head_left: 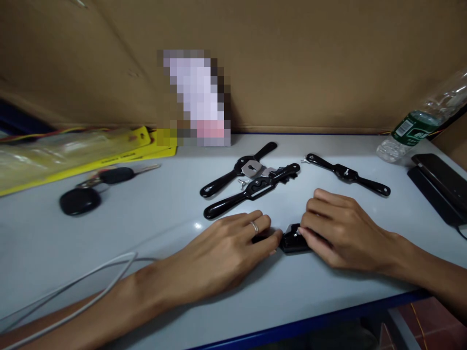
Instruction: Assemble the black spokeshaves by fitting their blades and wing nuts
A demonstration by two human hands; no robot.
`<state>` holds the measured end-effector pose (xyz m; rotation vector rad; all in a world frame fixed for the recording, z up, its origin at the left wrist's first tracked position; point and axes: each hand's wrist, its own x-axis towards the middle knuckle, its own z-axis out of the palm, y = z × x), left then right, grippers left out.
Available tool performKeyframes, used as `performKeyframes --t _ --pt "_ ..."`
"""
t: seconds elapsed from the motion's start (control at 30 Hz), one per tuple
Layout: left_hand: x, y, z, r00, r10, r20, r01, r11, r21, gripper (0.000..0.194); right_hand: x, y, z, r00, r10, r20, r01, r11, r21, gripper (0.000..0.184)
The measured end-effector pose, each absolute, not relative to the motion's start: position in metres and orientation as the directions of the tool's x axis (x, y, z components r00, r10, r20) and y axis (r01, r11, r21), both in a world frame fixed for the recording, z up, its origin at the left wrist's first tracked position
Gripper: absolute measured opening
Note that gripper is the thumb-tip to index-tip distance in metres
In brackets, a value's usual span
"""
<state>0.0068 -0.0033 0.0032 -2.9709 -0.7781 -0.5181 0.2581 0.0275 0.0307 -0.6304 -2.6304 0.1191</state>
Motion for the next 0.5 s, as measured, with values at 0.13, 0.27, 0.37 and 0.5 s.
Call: performKeyframes --t 0.13,0.27,0.37,0.5 --pt "0.0068 -0.0039 0.0043 0.818 0.476 0.323 0.483 -0.873 0.063 0.023 0.2601 0.0208 0.0351 -0.858 0.351 0.376 0.348 0.934 -0.08 0.028" --pt "0.0065 -0.0039 0.0043 0.818 0.471 0.331 0.477 -0.876 0.068 0.022 0.2596 0.0196 0.0355 -0.863 0.339 0.374 0.309 0.941 -0.141 0.028" --pt "0.0061 -0.0033 0.0032 0.818 0.473 0.326 0.479 -0.875 0.067 0.023 0.2606 0.0215 0.0359 -0.846 0.343 0.408 0.346 0.936 -0.069 0.027" --pt "0.0059 -0.0032 0.0018 0.819 0.476 0.321 0.483 -0.873 0.063 0.022 0.2634 0.0224 0.0369 -0.853 0.326 0.407 0.363 0.932 0.015 0.027"
